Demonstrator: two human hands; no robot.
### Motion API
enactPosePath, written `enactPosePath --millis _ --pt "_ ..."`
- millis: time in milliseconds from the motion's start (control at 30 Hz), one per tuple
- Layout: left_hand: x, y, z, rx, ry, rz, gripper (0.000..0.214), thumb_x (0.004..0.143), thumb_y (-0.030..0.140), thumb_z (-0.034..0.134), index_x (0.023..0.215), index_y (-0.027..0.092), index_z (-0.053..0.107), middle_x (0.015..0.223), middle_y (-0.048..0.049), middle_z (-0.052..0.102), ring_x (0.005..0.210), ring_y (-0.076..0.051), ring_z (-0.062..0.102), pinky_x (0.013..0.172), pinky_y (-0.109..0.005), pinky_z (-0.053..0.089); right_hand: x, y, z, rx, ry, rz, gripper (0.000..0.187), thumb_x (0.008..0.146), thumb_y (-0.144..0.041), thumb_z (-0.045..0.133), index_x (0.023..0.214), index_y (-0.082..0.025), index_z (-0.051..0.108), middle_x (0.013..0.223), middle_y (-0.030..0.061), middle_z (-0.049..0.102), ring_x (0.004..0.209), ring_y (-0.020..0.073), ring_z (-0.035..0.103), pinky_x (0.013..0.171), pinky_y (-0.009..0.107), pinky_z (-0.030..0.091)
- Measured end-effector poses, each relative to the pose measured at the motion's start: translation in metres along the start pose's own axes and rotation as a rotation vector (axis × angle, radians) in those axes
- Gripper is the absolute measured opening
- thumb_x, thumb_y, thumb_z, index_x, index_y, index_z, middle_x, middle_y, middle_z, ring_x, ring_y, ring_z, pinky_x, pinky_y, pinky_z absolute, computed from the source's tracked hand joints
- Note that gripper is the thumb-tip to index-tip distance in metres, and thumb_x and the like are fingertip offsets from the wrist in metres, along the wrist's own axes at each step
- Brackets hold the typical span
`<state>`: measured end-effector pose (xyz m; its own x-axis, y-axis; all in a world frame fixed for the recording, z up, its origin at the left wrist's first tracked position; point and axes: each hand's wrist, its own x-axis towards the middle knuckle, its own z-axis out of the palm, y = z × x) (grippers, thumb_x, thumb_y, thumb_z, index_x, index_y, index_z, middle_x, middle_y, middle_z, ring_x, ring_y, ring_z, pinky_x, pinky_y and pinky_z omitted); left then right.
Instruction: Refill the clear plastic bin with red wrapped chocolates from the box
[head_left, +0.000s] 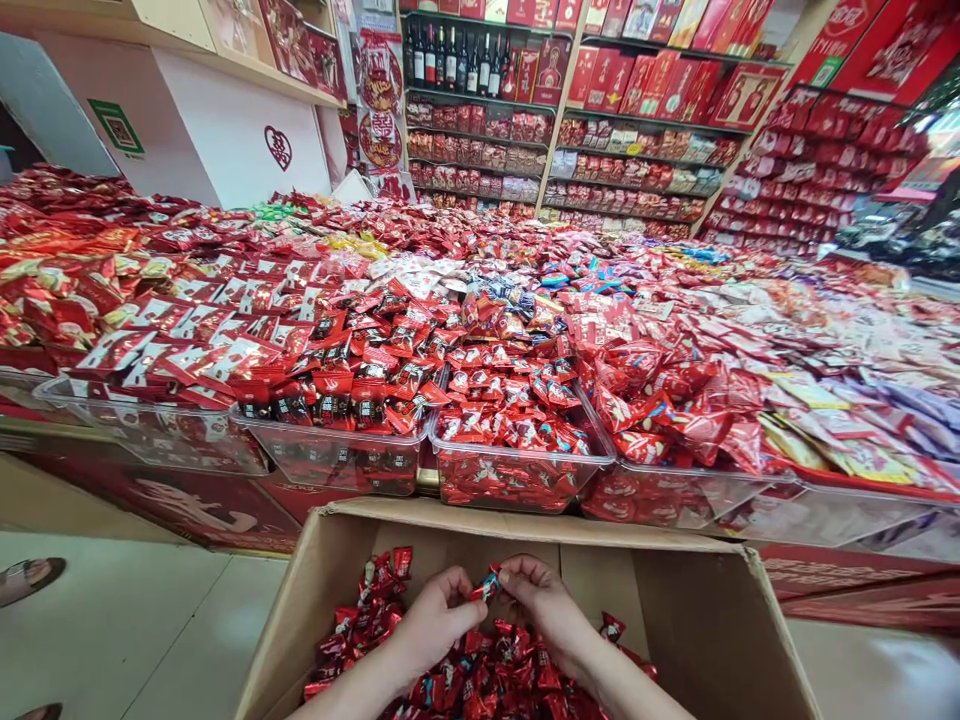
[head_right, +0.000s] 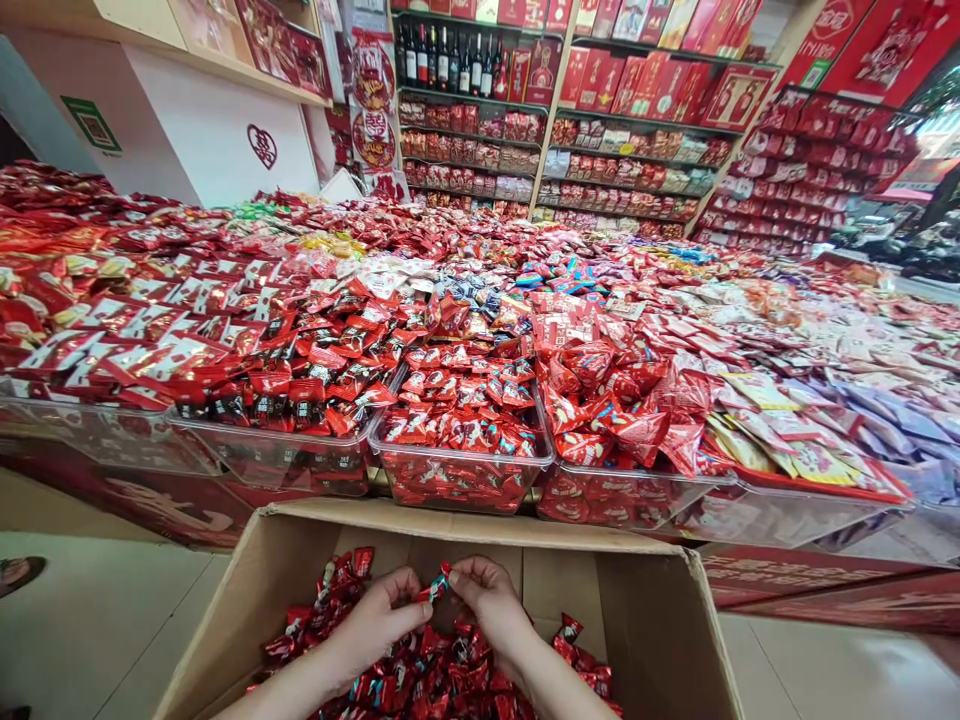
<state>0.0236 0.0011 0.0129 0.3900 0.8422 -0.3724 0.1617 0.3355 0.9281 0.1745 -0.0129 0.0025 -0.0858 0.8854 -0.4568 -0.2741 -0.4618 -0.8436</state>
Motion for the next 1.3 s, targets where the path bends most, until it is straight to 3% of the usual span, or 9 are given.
enactPosePath --millis 100,200,300,433,567,667,767,933,1300 --pt "-0.001 -0.004 0.002 0.125 -0.058 0.020 0.009 0.062 0.023 0.049 0.059 0.018 0.042 0.054 0.0077 0.043 0.055 -0.009 0.039 0.055 -0.021 0.031 -0.001 -0.009 0.001 -0.141 0.009 -0.105 0.026 0.061 -0.038 0.059 0.069 -0.014 0.052 0.053 -0.0035 0.048 0.048 0.0072 0.041 0.045 0.019 0.031" --pt "-0.008 0.000 -0.001 0.401 -0.138 0.030 0.008 0.064 0.022 0.046 0.070 0.017 0.049 0.062 0.0047 0.050 0.059 -0.011 0.044 0.057 -0.022 0.034 -0.011 -0.026 0.003 -0.367 0.015 -0.213 0.024 0.066 -0.038 0.053 0.069 -0.015 0.053 0.057 -0.0023 0.050 0.051 0.0087 0.042 0.047 0.020 0.032" --pt "-0.024 0.024 -0.012 0.752 -0.161 0.224 0.011 0.066 0.023 0.047 0.075 0.020 0.054 0.078 0.0007 0.054 0.071 -0.014 0.048 0.065 -0.024 0.037 -0.039 -0.058 0.001 -0.691 -0.062 -0.342 0.021 0.073 -0.034 0.046 0.071 -0.015 0.056 0.059 -0.0007 0.052 0.054 0.0099 0.045 0.049 0.020 0.034" --pt "-0.049 0.066 -0.042 0.894 -0.114 0.465 0.022 0.074 0.018 0.039 0.093 0.025 0.049 0.089 -0.0009 0.055 0.084 -0.013 0.048 0.074 -0.023 0.038 -0.081 -0.132 -0.005 -1.005 -0.081 -0.690 0.016 0.077 -0.025 0.040 0.082 -0.019 0.055 0.074 0.0021 0.058 0.067 0.0116 0.051 0.061 0.021 0.039" --pt "-0.058 0.077 -0.080 1.002 0.119 0.729 0.024 0.075 0.015 0.043 0.096 0.024 0.047 0.097 -0.0029 0.051 0.092 -0.013 0.046 0.079 -0.024 0.038 -0.081 -0.224 -0.005 -1.342 0.206 -0.969 0.016 0.076 -0.023 0.042 0.084 -0.020 0.056 0.080 0.0041 0.060 0.075 0.0140 0.052 0.068 0.025 0.040" --pt "-0.055 0.072 -0.100 1.123 0.370 0.901 0.029 0.070 0.013 0.050 0.097 0.024 0.048 0.098 -0.0042 0.049 0.095 -0.017 0.043 0.081 -0.032 0.036 -0.045 -0.276 0.003 -1.556 0.307 -0.863 0.016 0.074 -0.021 0.042 0.082 -0.019 0.057 0.078 0.0026 0.062 0.072 0.0135 0.054 0.065 0.024 0.040" --pt "-0.053 0.067 -0.109 1.163 0.531 0.945 0.029 0.068 0.012 0.052 0.096 0.021 0.049 0.098 -0.0062 0.047 0.095 -0.019 0.042 0.081 -0.036 0.036 0.002 -0.301 0.009 -1.770 0.332 -0.658 0.018 0.070 -0.017 0.045 0.081 -0.019 0.059 0.080 0.0030 0.063 0.072 0.0143 0.055 0.062 0.023 0.039" --pt "-0.053 0.060 -0.111 1.174 0.570 0.995 0.029 0.067 0.010 0.053 0.094 0.021 0.050 0.101 -0.0064 0.045 0.095 -0.020 0.042 0.079 -0.035 0.037 0.050 -0.307 0.009 -1.899 0.291 -0.531 0.019 0.063 -0.013 0.049 0.076 -0.018 0.063 0.075 0.0042 0.064 0.068 0.0161 0.056 0.055 0.021 0.038" --pt "-0.052 0.056 -0.113 1.246 0.617 1.007 0.026 0.066 0.014 0.053 0.091 0.022 0.052 0.101 -0.0060 0.047 0.095 -0.019 0.043 0.078 -0.032 0.040 0.084 -0.316 0.019 -2.011 0.390 -0.386 0.019 0.077 -0.026 0.046 0.086 -0.013 0.056 0.087 0.0054 0.059 0.078 0.0142 0.054 0.068 0.030 0.043"
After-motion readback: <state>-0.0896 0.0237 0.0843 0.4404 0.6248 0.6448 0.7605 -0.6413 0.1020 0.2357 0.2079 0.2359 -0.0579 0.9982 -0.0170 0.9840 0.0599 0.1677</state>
